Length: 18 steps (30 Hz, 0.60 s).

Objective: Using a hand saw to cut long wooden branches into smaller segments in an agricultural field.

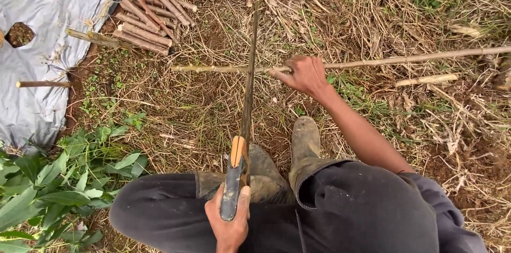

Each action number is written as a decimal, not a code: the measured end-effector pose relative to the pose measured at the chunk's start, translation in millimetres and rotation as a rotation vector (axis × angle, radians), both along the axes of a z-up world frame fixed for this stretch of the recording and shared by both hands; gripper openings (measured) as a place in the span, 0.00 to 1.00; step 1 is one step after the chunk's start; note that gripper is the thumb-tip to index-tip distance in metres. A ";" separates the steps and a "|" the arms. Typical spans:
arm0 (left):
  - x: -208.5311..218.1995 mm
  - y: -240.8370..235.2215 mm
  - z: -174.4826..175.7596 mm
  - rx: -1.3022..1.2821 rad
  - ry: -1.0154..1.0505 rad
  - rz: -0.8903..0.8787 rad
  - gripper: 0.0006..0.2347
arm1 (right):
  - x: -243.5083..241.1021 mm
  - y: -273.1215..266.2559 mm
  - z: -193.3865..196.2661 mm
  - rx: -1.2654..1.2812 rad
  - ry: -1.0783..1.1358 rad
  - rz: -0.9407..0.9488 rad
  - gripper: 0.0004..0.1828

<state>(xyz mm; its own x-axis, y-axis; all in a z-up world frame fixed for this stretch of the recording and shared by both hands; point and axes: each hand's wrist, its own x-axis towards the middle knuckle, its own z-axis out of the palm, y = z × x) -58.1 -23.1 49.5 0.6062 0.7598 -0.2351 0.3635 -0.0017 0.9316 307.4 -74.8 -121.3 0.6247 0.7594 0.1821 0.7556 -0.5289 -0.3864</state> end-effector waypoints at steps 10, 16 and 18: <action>1.1 2.9 -42.5 -0.059 0.128 -0.013 0.19 | 7.7 12.8 -25.0 -0.155 0.009 0.072 0.35; -0.3 2.1 -17.4 0.418 0.005 -0.032 0.13 | -3.9 5.3 -45.5 -0.336 0.156 0.032 0.39; 17.0 7.2 -12.5 0.369 -0.030 -0.014 0.12 | -8.3 4.6 -31.8 -0.285 0.171 0.044 0.40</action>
